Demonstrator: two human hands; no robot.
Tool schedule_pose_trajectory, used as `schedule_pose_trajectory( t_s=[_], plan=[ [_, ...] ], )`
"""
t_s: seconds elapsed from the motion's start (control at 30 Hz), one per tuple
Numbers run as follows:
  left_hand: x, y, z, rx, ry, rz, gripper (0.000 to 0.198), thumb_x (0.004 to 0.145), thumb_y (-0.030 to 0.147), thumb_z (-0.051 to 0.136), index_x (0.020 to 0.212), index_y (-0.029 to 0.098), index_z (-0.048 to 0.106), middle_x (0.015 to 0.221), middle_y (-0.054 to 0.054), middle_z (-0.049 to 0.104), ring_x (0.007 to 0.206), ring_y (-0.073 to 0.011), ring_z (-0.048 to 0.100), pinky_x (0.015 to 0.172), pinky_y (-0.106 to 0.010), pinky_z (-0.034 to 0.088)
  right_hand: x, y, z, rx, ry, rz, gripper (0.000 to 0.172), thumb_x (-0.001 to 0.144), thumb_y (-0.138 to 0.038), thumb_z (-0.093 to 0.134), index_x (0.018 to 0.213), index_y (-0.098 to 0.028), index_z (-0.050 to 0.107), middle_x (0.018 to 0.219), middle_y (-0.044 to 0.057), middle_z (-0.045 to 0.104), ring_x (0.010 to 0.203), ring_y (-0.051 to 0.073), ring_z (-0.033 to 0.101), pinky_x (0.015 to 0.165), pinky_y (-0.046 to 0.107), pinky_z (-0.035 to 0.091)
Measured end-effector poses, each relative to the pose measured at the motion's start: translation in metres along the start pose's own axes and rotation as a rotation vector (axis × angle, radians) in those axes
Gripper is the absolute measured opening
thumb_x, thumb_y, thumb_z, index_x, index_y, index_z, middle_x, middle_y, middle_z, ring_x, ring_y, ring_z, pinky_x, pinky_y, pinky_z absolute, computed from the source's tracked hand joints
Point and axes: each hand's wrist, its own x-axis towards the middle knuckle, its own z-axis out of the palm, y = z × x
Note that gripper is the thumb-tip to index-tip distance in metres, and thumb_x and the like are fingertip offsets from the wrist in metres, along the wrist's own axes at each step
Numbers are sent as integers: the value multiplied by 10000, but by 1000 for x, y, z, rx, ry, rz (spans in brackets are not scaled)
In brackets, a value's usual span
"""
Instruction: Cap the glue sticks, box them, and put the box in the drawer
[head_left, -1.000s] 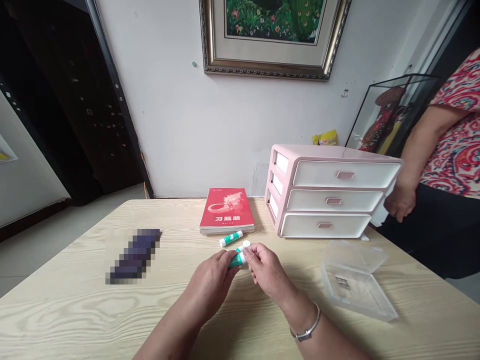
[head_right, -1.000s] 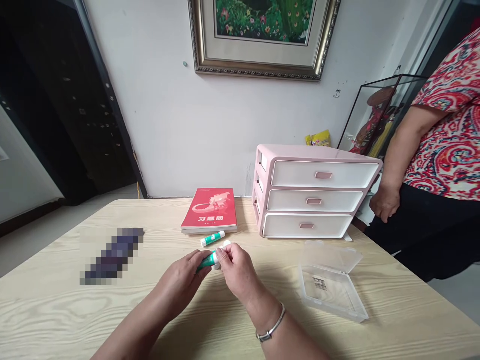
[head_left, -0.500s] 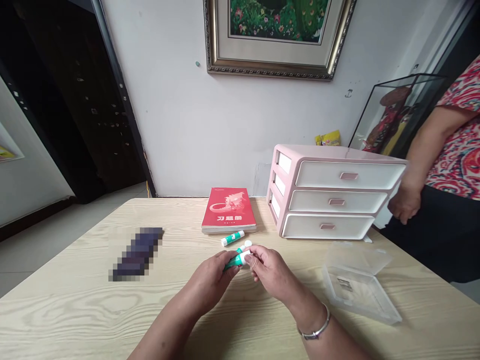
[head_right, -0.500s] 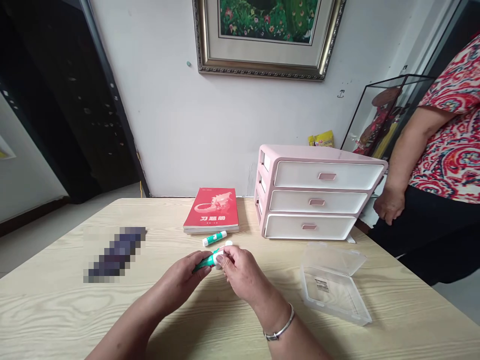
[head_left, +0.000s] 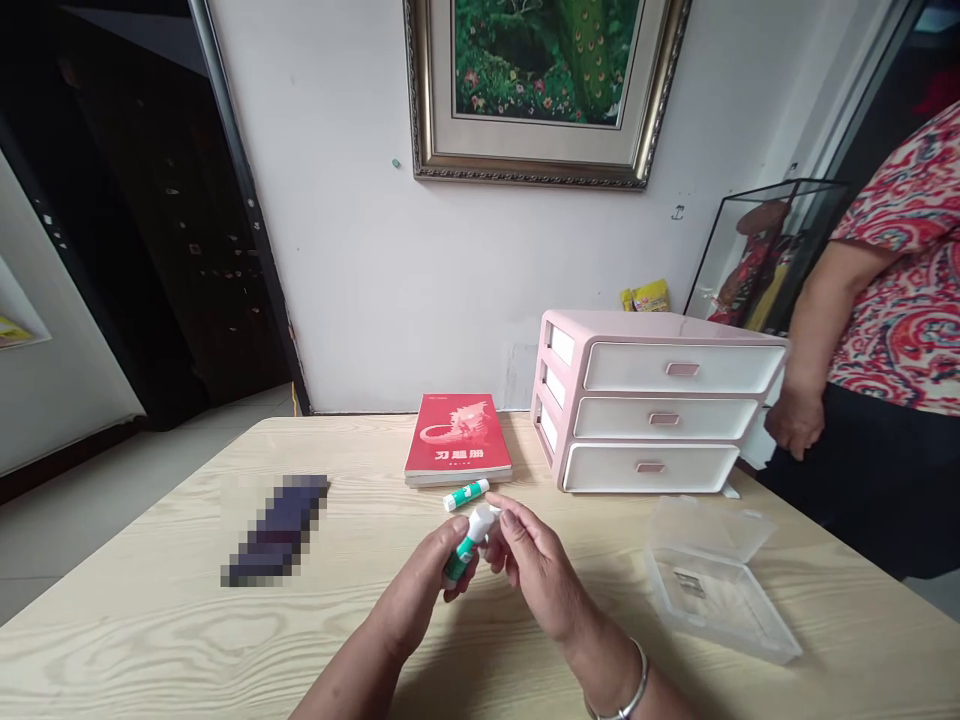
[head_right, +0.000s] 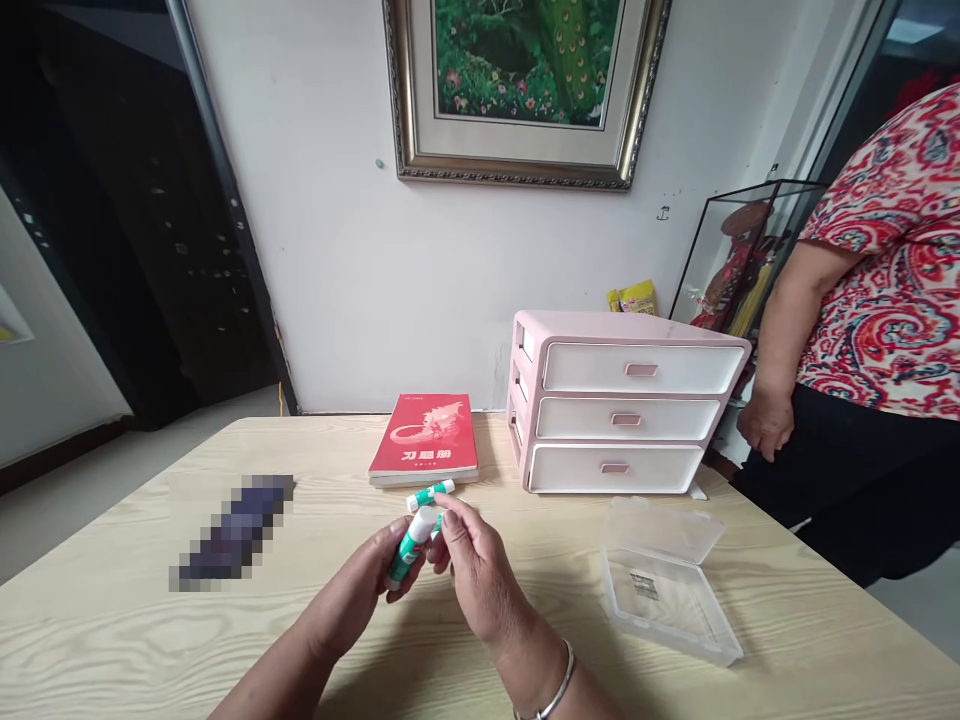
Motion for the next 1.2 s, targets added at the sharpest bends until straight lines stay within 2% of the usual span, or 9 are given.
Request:
schedule_pose_trajectory(
  t_s=[0.1,0.23,0.47,0.6,0.7,0.8,0.97,1.1,1.2],
  plan=[
    [2,-7,-1,-54,126,-65,674,908,751,306,755,112,455,629,-42,376,534,-101,316,507,-268,219,-7,9,6,-21,57,41,643,975,-622,396,1289,-72,508,747,44,515,674,105,479,624,250,410],
    [2,-10,1,-108,245,-161,655,822,756,446,681,117,447,571,-37,367,488,-95,298,488,-251,175,-24,19,14,-185,36,46,565,986,-597,393,1250,-126,558,766,28,505,713,101,477,682,251,439],
    [-3,-17,14,-275,270,-188,544,790,640,503,656,127,384,596,-28,340,504,-95,278,485,-245,174,-42,19,31,-447,141,-212,339,987,-387,496,1321,-341,460,1259,-27,489,1107,74,503,851,220,476],
    [-8,-26,24,-274,127,-131,563,848,665,516,776,114,421,714,-41,365,632,-111,358,536,-241,300,-47,8,38,-496,134,-323,340,979,-303,496,1316,-297,451,1320,-3,448,1220,100,439,1032,267,426],
    [-12,-28,28,-401,-115,-84,521,942,632,439,1076,130,475,1005,-98,496,931,-175,503,819,-309,452,-56,-2,33,-505,158,-332,343,999,-283,459,1340,-303,433,1375,1,415,1300,108,383,1143,294,320],
    [-14,-22,29,-243,-364,53,580,1008,609,262,1428,215,333,1362,-129,386,1257,-242,394,1014,-408,418,-65,-12,4,-459,235,-211,334,1026,-375,407,1331,-241,431,1251,46,529,1145,110,517,996,253,430],
    [-13,-8,23,1,-141,15,582,994,562,388,1394,140,370,1196,-136,508,1064,-218,535,894,-401,496,-79,-29,-103,-1035,512,5,415,995,-389,421,1343,-164,451,1206,78,574,1065,200,543,896,308,412],
    [-8,-4,17,-42,-21,-21,589,964,587,434,1284,93,469,1092,-138,552,927,-211,563,784,-360,495,-88,-34,-182,-1304,317,569,230,964,-291,424,1116,-167,544,971,46,619,858,189,558,681,294,356],
    [-5,-5,12,-54,53,-10,572,953,585,458,1233,89,513,1033,-129,568,863,-192,555,740,-330,477,-84,-28,-203,-1406,154,625,204,912,-230,477,1027,-121,607,978,100,619,902,238,555,687,308,294]
  ],
)
